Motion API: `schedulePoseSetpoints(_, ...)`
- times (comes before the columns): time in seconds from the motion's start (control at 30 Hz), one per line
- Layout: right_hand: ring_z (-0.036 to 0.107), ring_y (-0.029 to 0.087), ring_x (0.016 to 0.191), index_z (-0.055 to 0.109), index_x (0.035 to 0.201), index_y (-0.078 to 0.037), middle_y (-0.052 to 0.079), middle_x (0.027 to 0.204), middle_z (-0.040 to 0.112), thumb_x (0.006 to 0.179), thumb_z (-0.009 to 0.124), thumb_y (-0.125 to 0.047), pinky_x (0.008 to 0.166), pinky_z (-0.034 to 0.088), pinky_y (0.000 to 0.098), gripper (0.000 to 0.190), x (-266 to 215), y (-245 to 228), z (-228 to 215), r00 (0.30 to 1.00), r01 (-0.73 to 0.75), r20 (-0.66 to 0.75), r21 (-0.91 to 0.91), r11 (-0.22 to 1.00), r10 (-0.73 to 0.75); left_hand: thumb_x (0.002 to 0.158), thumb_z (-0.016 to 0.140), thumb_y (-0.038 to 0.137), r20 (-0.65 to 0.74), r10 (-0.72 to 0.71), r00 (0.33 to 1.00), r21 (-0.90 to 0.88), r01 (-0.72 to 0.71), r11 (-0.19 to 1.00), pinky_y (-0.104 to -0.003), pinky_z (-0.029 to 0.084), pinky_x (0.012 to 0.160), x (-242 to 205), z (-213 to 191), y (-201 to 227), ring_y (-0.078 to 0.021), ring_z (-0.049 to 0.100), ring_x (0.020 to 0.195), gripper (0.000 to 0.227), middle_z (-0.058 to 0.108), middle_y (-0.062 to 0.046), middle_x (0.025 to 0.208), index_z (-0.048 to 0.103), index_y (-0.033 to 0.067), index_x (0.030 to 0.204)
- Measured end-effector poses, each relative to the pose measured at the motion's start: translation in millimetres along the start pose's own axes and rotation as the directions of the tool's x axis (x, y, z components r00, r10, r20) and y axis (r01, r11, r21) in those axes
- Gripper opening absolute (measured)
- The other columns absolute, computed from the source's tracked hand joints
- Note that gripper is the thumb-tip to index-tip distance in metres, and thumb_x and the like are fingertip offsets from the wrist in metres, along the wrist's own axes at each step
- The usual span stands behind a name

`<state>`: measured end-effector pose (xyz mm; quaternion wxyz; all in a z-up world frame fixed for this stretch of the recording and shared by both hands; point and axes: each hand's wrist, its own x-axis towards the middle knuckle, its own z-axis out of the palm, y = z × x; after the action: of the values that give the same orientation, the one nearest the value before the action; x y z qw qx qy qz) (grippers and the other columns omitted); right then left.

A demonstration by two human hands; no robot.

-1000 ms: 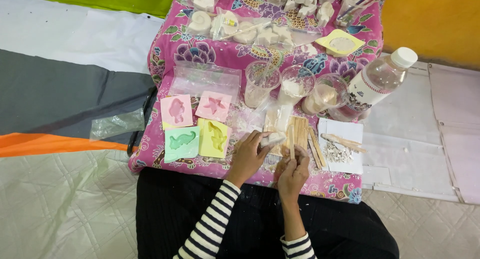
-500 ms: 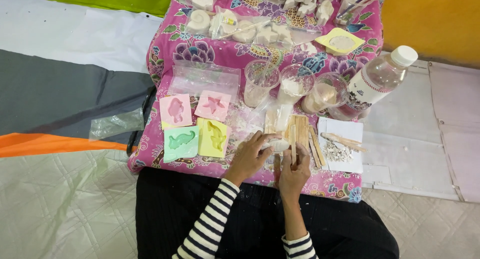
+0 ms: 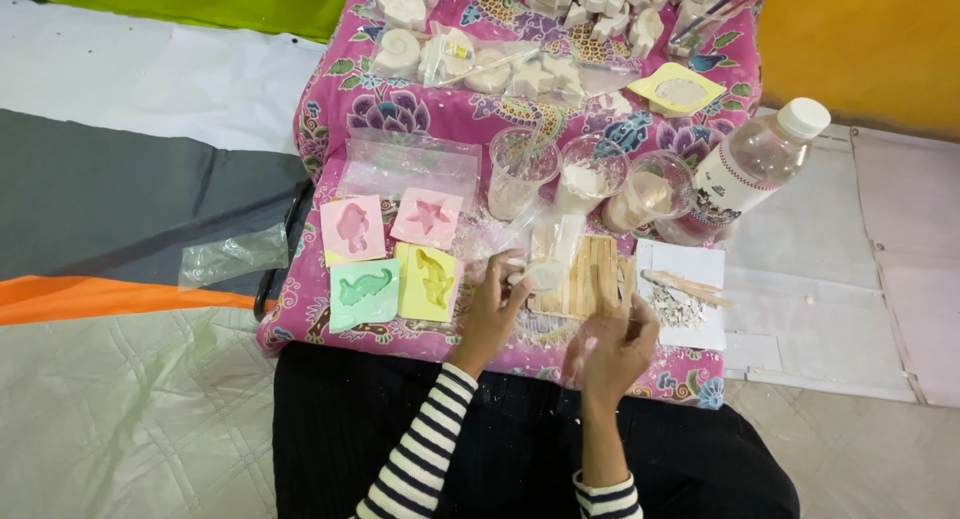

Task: The person prepares clay sculptures by hand and with a small wooden stick, smoothing the surface of a shell-shaped object and organizing a group of star-shaped and shell-shaped figures on a table.

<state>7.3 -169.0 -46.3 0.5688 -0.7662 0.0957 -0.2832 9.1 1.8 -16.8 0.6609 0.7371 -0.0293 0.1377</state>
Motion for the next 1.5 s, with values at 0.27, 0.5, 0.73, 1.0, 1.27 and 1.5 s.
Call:
schedulePoseSetpoints(0.27, 0.058, 0.032, 0.091, 0.071, 0.114, -0.016, 0.008, 0.098, 0.06, 0.09, 0.065, -0.019, 0.082, 0.048, 0.0441, 0.024, 48, 55, -33, 0.942, 0.315, 0.097, -0.584, 0.748, -0.321, 0.106, 0.046, 0.028, -0.078, -0.093, 0.993, -0.133, 0.082, 0.988, -0.036, 0.057, 0.086, -3, -6, 10, -0.0223, 0.069, 0.096, 0.045, 0.06, -0.023, 0.128, 0.049, 0.0064, 0.146)
schedulePoseSetpoints(0.5, 0.051, 0.03, 0.106, 0.067, 0.12, -0.008, 0.014, 0.112, 0.058, 0.1, 0.064, -0.018, 0.09, 0.043, 0.0435, 0.023, 27, -2, -7, 0.959, 0.28, 0.156, -0.365, 0.888, -0.238, 0.107, 0.041, 0.023, -0.053, -0.046, 0.997, -0.211, 0.034, 0.977, -0.04, 0.057, 0.088, -1, -1, 0, -0.0257, 0.072, 0.095, 0.044, 0.065, -0.022, 0.115, 0.051, 0.0028, 0.145)
schedulePoseSetpoints(0.73, 0.067, 0.033, 0.104, 0.054, 0.145, -0.007, 0.021, 0.115, 0.071, 0.095, 0.07, -0.025, 0.087, 0.053, 0.0429, 0.055, -11, -41, 36, 0.894, 0.147, 0.44, -0.113, 0.983, -0.083, 0.1, 0.059, 0.035, -0.085, -0.084, 0.993, -0.056, 0.08, 0.995, -0.043, 0.055, 0.081, -4, 0, -15, -0.0289, 0.073, 0.089, 0.035, 0.074, -0.019, 0.097, 0.056, 0.007, 0.121)
schedulePoseSetpoints(1.0, 0.06, 0.023, 0.087, 0.049, 0.152, -0.008, 0.018, 0.105, 0.065, 0.102, 0.059, -0.007, 0.078, 0.052, 0.0396, 0.051, 0, -31, 30, 0.847, -0.025, 0.531, 0.039, 0.999, 0.001, 0.09, 0.073, 0.03, -0.07, -0.165, 0.984, -0.203, 0.148, 0.968, -0.033, 0.057, 0.08, -7, -6, 11, -0.0207, 0.071, 0.089, 0.045, 0.075, -0.013, 0.098, 0.066, 0.0167, 0.132)
schedulePoseSetpoints(1.27, 0.06, 0.03, 0.106, 0.067, 0.135, -0.011, 0.014, 0.131, 0.059, 0.102, 0.062, -0.015, 0.088, 0.05, 0.0382, 0.034, 2, -68, 30, 0.726, 0.55, 0.547, -0.099, 0.829, -0.416, 0.096, 0.071, 0.028, -0.086, -0.183, 0.979, -0.417, 0.131, 0.899, -0.032, 0.058, 0.079, -4, -1, -19, -0.0172, 0.069, 0.087, 0.032, 0.071, -0.015, 0.099, 0.064, 0.004, 0.116)
schedulePoseSetpoints(1.5, 0.051, 0.031, 0.126, 0.064, 0.138, -0.017, 0.012, 0.139, 0.051, 0.107, 0.055, -0.02, 0.103, 0.044, 0.045, 0.032, -6, -89, 40, 0.885, 0.222, 0.445, -0.14, 0.965, -0.139, 0.099, 0.067, 0.021, -0.109, -0.155, 0.982, -0.46, 0.088, 0.883, -0.036, 0.056, 0.088, -4, 0, -27, -0.0184, 0.066, 0.096, 0.04, 0.065, -0.016, 0.108, 0.05, -0.0012, 0.128)
